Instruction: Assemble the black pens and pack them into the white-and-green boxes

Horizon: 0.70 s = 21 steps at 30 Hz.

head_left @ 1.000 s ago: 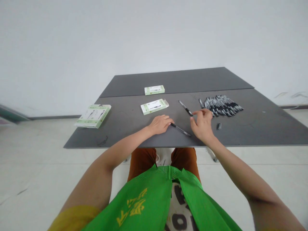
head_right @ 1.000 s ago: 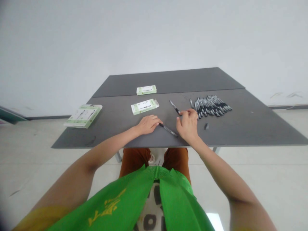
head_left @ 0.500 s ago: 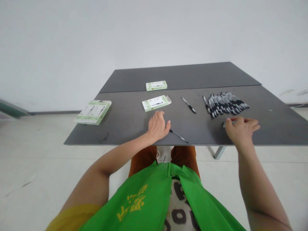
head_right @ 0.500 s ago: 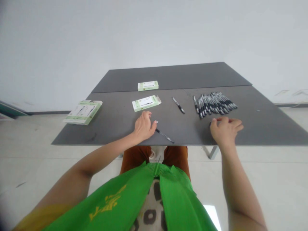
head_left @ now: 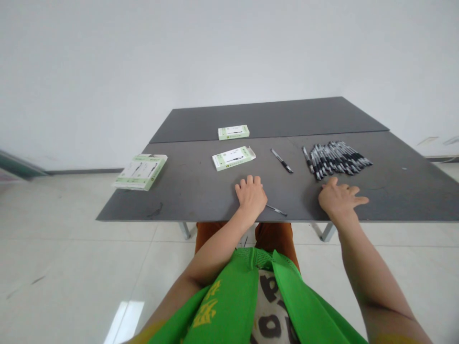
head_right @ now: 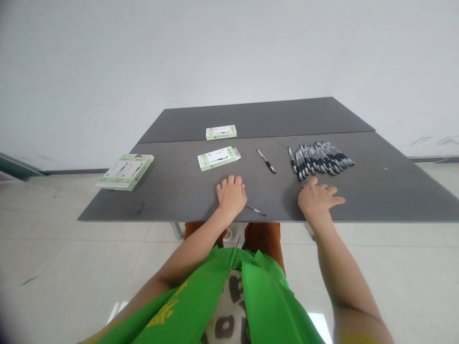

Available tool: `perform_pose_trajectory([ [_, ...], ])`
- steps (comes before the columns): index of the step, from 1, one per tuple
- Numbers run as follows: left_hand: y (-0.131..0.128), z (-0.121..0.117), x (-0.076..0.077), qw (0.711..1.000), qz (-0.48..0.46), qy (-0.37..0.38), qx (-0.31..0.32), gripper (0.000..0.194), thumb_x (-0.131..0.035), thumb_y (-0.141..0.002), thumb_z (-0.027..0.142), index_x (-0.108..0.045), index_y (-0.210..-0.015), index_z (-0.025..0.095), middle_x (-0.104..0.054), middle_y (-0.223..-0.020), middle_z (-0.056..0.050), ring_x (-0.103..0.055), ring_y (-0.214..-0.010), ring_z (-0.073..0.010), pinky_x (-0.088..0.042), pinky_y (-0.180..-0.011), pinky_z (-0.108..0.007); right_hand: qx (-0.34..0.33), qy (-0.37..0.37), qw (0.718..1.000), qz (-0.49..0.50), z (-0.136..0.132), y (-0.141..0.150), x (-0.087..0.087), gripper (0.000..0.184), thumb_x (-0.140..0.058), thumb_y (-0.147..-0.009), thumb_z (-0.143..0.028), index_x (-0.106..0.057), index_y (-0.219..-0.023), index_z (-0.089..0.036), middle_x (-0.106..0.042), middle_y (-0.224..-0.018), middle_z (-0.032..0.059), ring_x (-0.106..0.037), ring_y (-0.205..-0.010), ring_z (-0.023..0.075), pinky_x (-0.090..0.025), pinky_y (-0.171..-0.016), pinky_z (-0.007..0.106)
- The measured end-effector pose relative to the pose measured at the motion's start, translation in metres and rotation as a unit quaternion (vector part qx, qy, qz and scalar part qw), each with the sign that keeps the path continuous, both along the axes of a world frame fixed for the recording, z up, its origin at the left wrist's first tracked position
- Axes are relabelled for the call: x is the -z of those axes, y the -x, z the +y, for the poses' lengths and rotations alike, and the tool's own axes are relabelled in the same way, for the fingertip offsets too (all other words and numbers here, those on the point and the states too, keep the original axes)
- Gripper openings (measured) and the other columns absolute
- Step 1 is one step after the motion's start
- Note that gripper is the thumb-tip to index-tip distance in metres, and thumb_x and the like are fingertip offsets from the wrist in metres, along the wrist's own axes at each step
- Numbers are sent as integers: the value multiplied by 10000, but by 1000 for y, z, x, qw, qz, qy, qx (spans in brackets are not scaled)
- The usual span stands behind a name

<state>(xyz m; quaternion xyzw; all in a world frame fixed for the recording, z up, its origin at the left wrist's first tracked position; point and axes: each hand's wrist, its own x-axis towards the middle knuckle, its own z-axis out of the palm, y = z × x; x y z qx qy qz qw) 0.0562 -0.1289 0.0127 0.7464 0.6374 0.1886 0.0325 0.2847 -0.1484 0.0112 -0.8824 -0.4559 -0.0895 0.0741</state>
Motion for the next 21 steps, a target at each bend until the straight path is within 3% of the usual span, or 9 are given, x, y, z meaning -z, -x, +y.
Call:
perform_pose_trajectory([
  [3, 0, 1, 5, 999, 4, -17, 38, 398, -387, -976, 418, -681, -927, 155, -621, -988, -150, -544, -968, -303, -408, -834, -479, -59, -17, 998, -15, -10, 18, 0, 426, -306, -955, -287, -631, -1094, -49, -647, -925, 312, -560, -962, 422, -318, -769, 545],
  [7, 1, -2, 9, 999, 5, -26, 45, 536, -312, -995, 458, -714, -851, 134, -646, -908, -155, -572, -908, -268, -409, -818, -441, -128, -40, 991, 27, -29, 50, 3, 421, -269, -993, -304, -640, -1069, -120, -661, -744, 190, -564, -801, 321, -266, -732, 420],
  [13, 0, -11, 3, 999, 43, 9, 19, 457, -317, -1006, 379, -682, -939, 112, -668, -944, -144, -598, -933, -259, -401, -824, -400, -181, -58, 979, 78, -43, 88, -3, 372, -284, -1005, -274, -614, -1155, -192, -671, -905, 124, -490, -815, 233, -172, -699, 344],
  [17, 2, -17, 1, 998, 49, 24, 24, 404, -318, -1009, 347, -650, -951, 124, -675, -939, -128, -602, -922, -254, -391, -823, -390, -217, -22, 974, 67, -43, 110, -4, 356, -307, -1004, -313, -616, -1157, -222, -607, -904, 109, -464, -827, 232, -186, -730, 358],
  [21, 6, -24, -1, 997, 56, 28, 39, 327, -362, -1001, 313, -632, -932, 140, -668, -936, -115, -586, -934, -245, -378, -824, -376, -243, -37, 968, 47, -46, 129, 4, 322, -341, -993, -351, -623, -1087, -228, -532, -934, 101, -438, -837, 233, -212, -771, 372],
])
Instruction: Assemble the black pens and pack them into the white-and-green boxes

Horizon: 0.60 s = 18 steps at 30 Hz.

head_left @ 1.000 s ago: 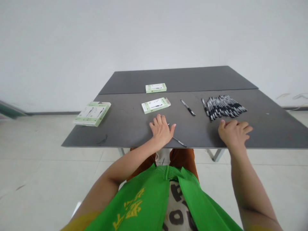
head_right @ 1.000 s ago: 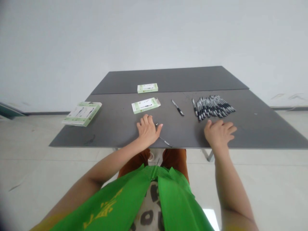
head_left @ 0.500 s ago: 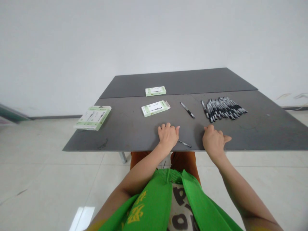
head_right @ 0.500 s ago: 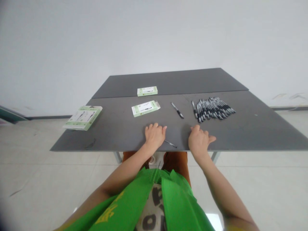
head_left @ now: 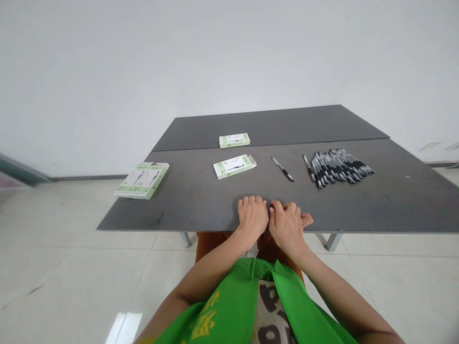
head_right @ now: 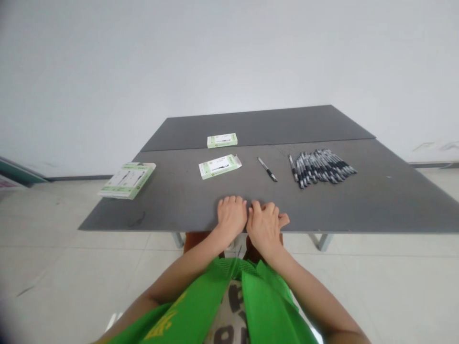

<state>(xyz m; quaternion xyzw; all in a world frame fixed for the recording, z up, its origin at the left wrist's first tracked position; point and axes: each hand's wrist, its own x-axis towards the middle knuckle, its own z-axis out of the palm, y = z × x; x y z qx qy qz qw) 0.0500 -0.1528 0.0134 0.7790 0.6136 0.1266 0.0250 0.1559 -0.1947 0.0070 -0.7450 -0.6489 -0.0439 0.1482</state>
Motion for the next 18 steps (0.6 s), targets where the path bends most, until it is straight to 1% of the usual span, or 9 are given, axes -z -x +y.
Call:
perform_pose_trajectory([
  [4, 6, -8, -1, 1000, -1, -1, 14, 307, -367, -1000, 290, -620, -886, 160, -662, -915, -96, -570, -922, -241, -371, -810, -376, -12, -21, 1000, 5, -4, 8, 8, 323, -334, -996, -356, -610, -962, -191, -504, -909, 86, -412, -839, 224, -210, -772, 368],
  [7, 10, -13, -2, 1000, -10, -3, 27, 313, -368, -998, 302, -615, -853, 177, -659, -900, -84, -562, -907, -243, -366, -801, -382, -24, -12, 1000, -5, -5, 9, 10, 345, -307, -1005, -352, -596, -906, -192, -509, -871, 79, -401, -840, 230, -196, -754, 369],
  [9, 13, -15, -2, 999, -14, -5, 37, 320, -362, -998, 306, -613, -845, 181, -658, -894, -83, -559, -899, -244, -363, -794, -384, -25, -8, 1000, -11, -6, 10, 10, 350, -302, -1007, -346, -592, -888, -191, -516, -864, 82, -399, -843, 235, -190, -745, 370],
  [16, 23, -14, -7, 995, -26, -9, 94, 327, -380, -986, 320, -613, -808, 177, -665, -868, -85, -563, -886, -233, -351, -788, -375, 11, -21, 999, -27, -5, 17, 12, 319, -351, -995, -373, -579, -898, -173, -530, -882, 96, -406, -856, 249, -187, -737, 370],
  [18, 23, -14, -6, 996, -32, -10, 88, 382, -338, -998, 313, -623, -783, 178, -671, -852, -84, -567, -879, -229, -347, -789, -378, 15, -18, 999, -26, -4, 18, 13, 321, -350, -996, -380, -572, -885, -177, -533, -877, 91, -408, -853, 248, -186, -736, 372],
])
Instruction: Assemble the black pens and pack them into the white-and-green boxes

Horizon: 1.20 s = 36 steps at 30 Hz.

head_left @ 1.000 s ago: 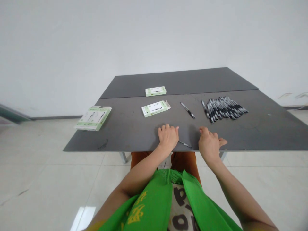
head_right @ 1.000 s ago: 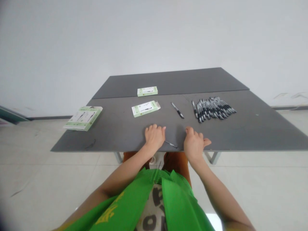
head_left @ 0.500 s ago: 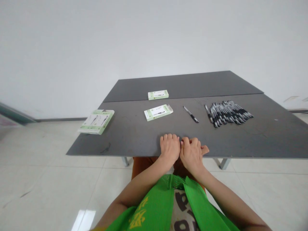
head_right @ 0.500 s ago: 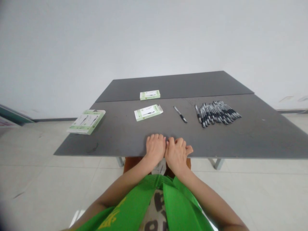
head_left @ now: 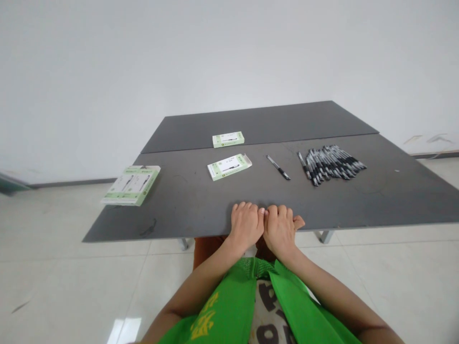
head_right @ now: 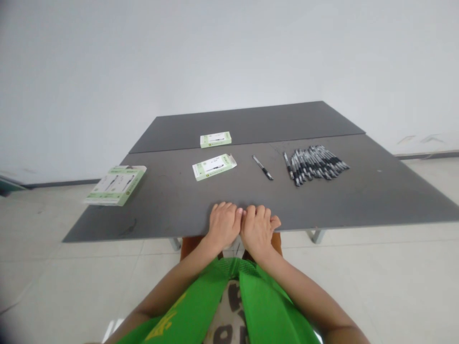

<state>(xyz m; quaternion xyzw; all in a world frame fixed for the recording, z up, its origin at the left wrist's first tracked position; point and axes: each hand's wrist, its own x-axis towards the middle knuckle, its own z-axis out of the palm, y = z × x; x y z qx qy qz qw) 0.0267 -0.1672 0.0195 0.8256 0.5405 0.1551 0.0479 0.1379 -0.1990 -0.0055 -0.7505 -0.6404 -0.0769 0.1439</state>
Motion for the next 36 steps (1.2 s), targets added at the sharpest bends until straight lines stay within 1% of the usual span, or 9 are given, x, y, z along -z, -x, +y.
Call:
perform_pose_trajectory([
  [7, -10, -2, 5, 996, -19, -10, -83, 461, -279, -1012, 304, -664, -806, 159, -686, -821, -90, -581, -835, -236, -348, -784, -393, -1, 25, 1000, -5, 1, 0, -3, 338, -314, -1005, -364, -576, -911, -171, -543, -898, 105, -422, -867, 255, -207, -758, 387],
  [14, -3, -1, 0, 999, -35, 1, -39, 414, -328, -993, 305, -677, -831, 152, -693, -867, -107, -589, -863, -229, -376, -809, -374, -57, 99, 992, 44, 4, -12, -16, 407, -269, -1005, -349, -626, -918, -174, -586, -939, 121, -482, -900, 262, -272, -783, 396],
  [18, 15, 5, -5, 990, -115, 79, 33, 497, -287, -995, 311, -683, -728, 172, -694, -787, -77, -595, -818, -197, -399, -801, -341, -83, 144, 966, 198, 8, -37, -26, 496, -261, -989, -391, -687, -812, -209, -627, -854, 73, -550, -876, 230, -314, -801, 381],
  [20, 31, 13, -7, 953, -229, 182, 82, 580, -246, -997, 361, -679, -655, 183, -624, -609, -44, -562, -661, -164, -408, -724, -314, -87, 131, 938, 309, 10, -53, -29, 513, -283, -965, -469, -713, -842, -218, -598, -730, 37, -551, -750, 196, -344, -746, 345],
  [23, 54, 30, -7, 841, -441, 309, 56, 651, -240, -967, 524, -598, -541, 186, -334, -376, 17, -333, -404, -115, -328, -528, -287, -79, 46, 892, 443, 13, -76, -27, 560, -316, -923, -572, -719, -946, -185, -453, -567, -10, -446, -569, 158, -335, -599, 298],
  [26, 65, 45, -4, 743, -582, 328, -32, 632, -279, -908, 656, -385, -462, 221, -164, -358, 60, -188, -353, -85, -237, -451, -269, -58, -7, 880, 472, 17, -95, -21, 565, -357, -901, -598, -722, -906, -166, -467, -579, -1, -446, -578, 152, -353, -576, 289],
  [28, 63, 48, 0, 723, -618, 295, -87, 624, -285, -886, 694, -341, -476, 227, -152, -369, 69, -168, -344, -76, -215, -436, -259, -40, -5, 896, 442, 20, -105, -17, 554, -360, -903, -590, -726, -867, -176, -558, -657, 33, -505, -650, 166, -397, -627, 298],
  [30, 55, 45, 5, 751, -607, 222, -132, 628, -280, -890, 688, -376, -484, 219, -207, -376, 58, -204, -350, -78, -218, -442, -255, -20, -1, 914, 405, 23, -111, -13, 549, -338, -914, -567, -730, -873, -185, -620, -748, 60, -547, -735, 189, -424, -695, 319],
  [36, 36, 21, 4, 932, -326, 30, -154, 568, -325, -958, 536, -628, -621, 193, -610, -601, -36, -561, -620, -159, -362, -638, -277, -20, 77, 950, 303, 22, -99, -16, 512, -288, -942, -456, -731, -873, -209, -659, -928, 94, -559, -939, 246, -391, -825, 386],
])
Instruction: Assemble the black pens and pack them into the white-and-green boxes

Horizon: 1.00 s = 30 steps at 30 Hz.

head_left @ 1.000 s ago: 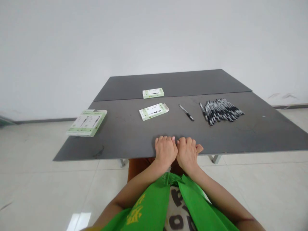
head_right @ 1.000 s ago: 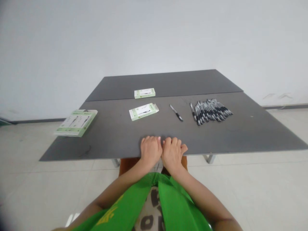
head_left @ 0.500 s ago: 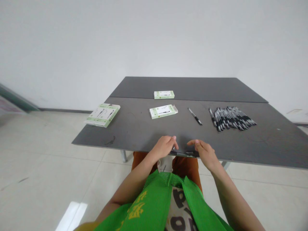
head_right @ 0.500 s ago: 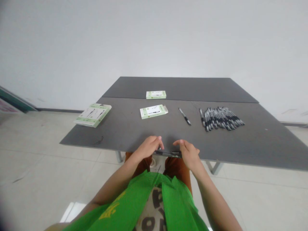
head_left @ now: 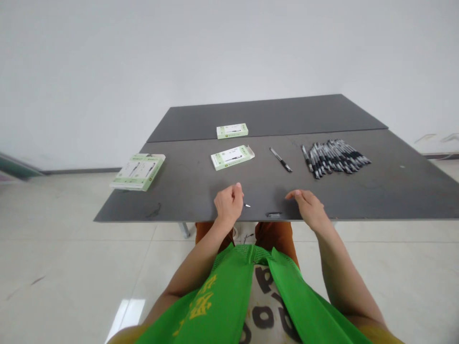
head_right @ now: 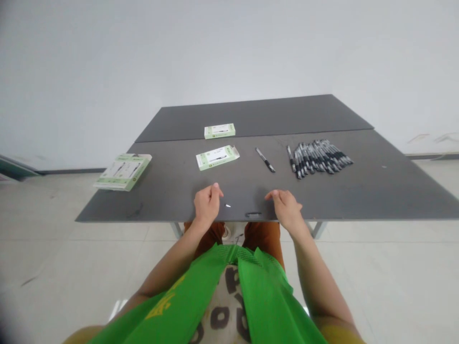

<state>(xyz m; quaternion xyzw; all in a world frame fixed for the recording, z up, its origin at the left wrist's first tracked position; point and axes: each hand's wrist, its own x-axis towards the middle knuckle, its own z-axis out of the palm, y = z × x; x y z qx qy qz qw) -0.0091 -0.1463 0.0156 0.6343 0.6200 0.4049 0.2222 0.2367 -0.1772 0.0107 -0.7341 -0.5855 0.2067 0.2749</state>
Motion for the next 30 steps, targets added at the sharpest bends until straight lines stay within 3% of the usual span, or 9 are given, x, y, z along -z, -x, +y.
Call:
perform_pose_trajectory([
  [2, -1, -3, -5, 996, 82, 17, 43, 606, -279, -979, 515, -642, -610, 200, -646, -639, -48, -589, -686, -178, -380, -693, -286, -14, 28, 998, -52, -4, 11, -4, 507, -285, -947, -439, -736, -867, -220, -641, -941, 99, -543, -958, 261, -371, -825, 400],
  [5, 2, 1, -9, 970, 151, 44, 183, 678, -216, -997, 470, -590, -494, 210, -630, -591, -49, -587, -754, -187, -391, -804, -299, -26, 47, 994, -96, -11, 22, -9, 505, -279, -954, -414, -748, -874, -246, -621, -955, 101, -528, -966, 272, -354, -811, 403],
  [9, 12, 12, -2, 952, 51, 95, 288, 707, -203, -978, 532, -438, -396, 206, -493, -469, -34, -494, -599, -141, -396, -773, -292, -92, 84, 990, -59, -21, 21, -14, 488, -321, -937, -415, -753, -776, -255, -635, -883, 79, -551, -939, 261, -356, -810, 401],
  [11, 17, 17, 4, 954, -83, 110, 268, 718, -161, -960, 596, -352, -386, 209, -396, -425, -21, -405, -501, -119, -381, -659, -291, -136, 92, 986, 2, -27, 15, -16, 483, -348, -927, -448, -736, -722, -246, -648, -856, 63, -562, -927, 250, -373, -814, 390],
  [14, 19, 22, 11, 960, -214, 91, 156, 718, -156, -931, 663, -327, -398, 213, -357, -424, -13, -360, -470, -110, -334, -566, -292, -170, 70, 971, 153, -35, 2, -20, 489, -374, -918, -543, -702, -738, -228, -634, -783, 48, -552, -809, 208, -403, -765, 348],
  [16, 16, 22, 13, 964, -236, 73, 101, 703, -199, -925, 666, -350, -410, 210, -372, -432, -10, -357, -466, -106, -324, -547, -287, -136, 29, 963, 231, -36, -6, -25, 500, -393, -901, -605, -673, -752, -218, -559, -679, 32, -493, -688, 178, -394, -681, 321],
  [19, 10, 21, 12, 968, -221, 56, 101, 675, -259, -925, 639, -365, -417, 207, -377, -427, -2, -363, -462, -102, -335, -550, -279, -71, -42, 959, 270, -28, -19, -33, 494, -435, -872, -648, -636, -752, -212, -422, -592, -2, -396, -595, 152, -339, -590, 299],
  [26, 8, 16, 10, 980, -113, 60, 154, 658, -261, -961, 554, -450, -441, 199, -458, -449, 4, -455, -486, -116, -349, -601, -272, -90, -68, 983, 144, 40, -41, -59, 512, -378, -902, -567, -709, -911, -177, -559, -730, 40, -498, -735, 172, -406, -704, 306],
  [30, 6, 14, 3, 987, -15, 75, 144, 649, -277, -960, 529, -526, -459, 199, -543, -486, -6, -531, -539, -138, -359, -636, -268, -101, 53, 993, 8, 108, -30, -69, 445, -365, -934, -394, -657, -1207, -196, -661, -1087, 87, -560, -1013, 221, -409, -912, 358],
])
